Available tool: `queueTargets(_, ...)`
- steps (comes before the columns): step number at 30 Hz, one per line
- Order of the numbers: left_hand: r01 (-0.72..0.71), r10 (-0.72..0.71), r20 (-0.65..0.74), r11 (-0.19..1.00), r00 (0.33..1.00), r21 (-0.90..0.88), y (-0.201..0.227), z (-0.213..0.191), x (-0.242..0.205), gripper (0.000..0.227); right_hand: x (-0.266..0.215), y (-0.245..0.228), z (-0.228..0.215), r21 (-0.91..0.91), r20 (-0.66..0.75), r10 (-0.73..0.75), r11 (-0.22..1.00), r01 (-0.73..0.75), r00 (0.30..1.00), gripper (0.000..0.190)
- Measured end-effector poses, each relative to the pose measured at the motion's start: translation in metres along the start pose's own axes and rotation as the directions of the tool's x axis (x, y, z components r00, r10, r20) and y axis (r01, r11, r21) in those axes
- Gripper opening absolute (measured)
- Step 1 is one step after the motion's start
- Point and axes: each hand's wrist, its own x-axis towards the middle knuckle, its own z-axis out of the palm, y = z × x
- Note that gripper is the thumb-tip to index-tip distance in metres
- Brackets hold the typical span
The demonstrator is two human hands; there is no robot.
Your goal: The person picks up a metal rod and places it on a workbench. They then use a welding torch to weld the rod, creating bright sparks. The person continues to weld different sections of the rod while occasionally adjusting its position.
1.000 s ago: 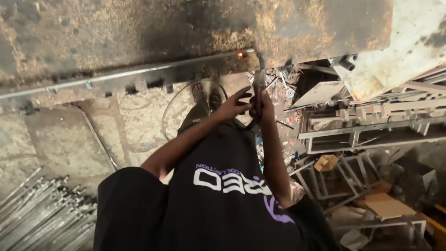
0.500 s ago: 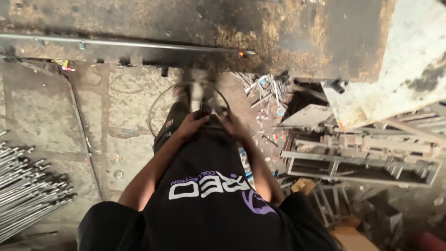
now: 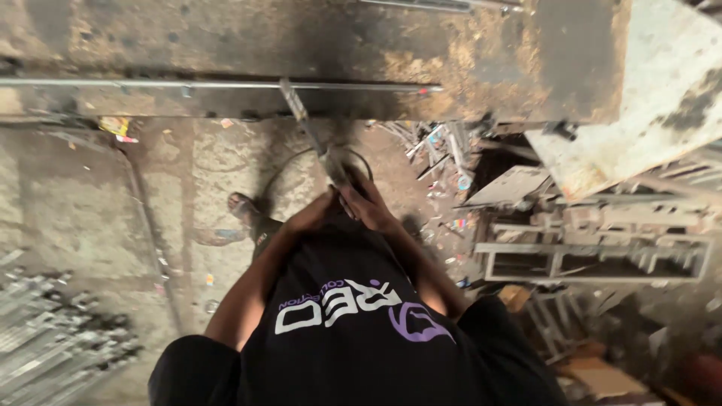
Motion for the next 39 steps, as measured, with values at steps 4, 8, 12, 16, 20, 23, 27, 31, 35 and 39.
queueTargets(4, -0.211, 0.031, 0.289, 0.759, 0.957, 0.616, 0.021, -0.03, -0.053, 0.037, 0.007, 0.017, 0.077, 0.261, -0.156, -0.159, 0.945, 0.196, 0.975, 0.028)
queueTargets(8, -0.202, 0.057, 0.224, 0.684, 0.973, 0.701, 0.088, -0.022, -0.086, 0.062, 0.02, -0.064, 0.167, 0.39, -0.265, -0.344, 0.816, 0.427, 0.901, 0.02)
queueTargets(12, -0.067, 0.203, 0.047, 0.094, 0.978, 0.993, 0.1, -0.05, -0.151, 0.036, -0.01, -0.09, 0.206, 0.372, -0.447, -0.533, 0.62, 0.691, 0.719, 0.037)
queueTargets(16, 0.145, 0.19, -0.157, 0.076, 0.969, 0.987, 0.164, 0.007, -0.214, 0.036, -0.026, -0.074, 0.178, 0.435, -0.65, -0.324, 0.583, 0.687, 0.687, 0.046)
queueTargets(20, 0.346, 0.012, -0.354, 0.189, 0.935, 0.919, 0.247, 0.104, -0.266, 0.041, -0.014, 0.021, 0.103, 0.615, -0.644, -0.11, 0.514, 0.598, 0.757, 0.036)
queueTargets(23, 0.208, 0.019, -0.216, 0.208, 0.976, 0.956, 0.27, 0.125, -0.293, 0.045, 0.003, 0.068, 0.089, 0.854, -0.418, -0.063, 0.312, 0.416, 0.906, 0.031)
queueTargets(27, 0.235, 0.059, -0.247, 0.159, 0.967, 0.959, 0.281, 0.128, -0.317, 0.04, 0.054, 0.082, 0.133, 0.901, -0.271, 0.126, 0.382, 0.205, 0.954, 0.033)
queueTargets(31, 0.247, 0.119, -0.273, 0.199, 0.955, 0.949, 0.283, 0.123, -0.321, 0.047, 0.115, 0.077, 0.196, 0.793, -0.263, 0.245, 0.606, 0.064, 0.933, 0.039)
queueTargets(35, 0.281, 0.228, -0.336, 0.243, 0.914, 0.928, 0.27, 0.111, -0.315, 0.067, 0.155, 0.087, 0.223, 0.791, -0.15, 0.304, 0.607, -0.07, 0.941, 0.037)
queueTargets(39, 0.369, 0.251, -0.42, 0.227, 0.872, 0.901, 0.256, 0.104, -0.311, 0.066, 0.171, 0.079, 0.231, 0.776, -0.085, 0.336, 0.613, -0.149, 0.938, 0.036)
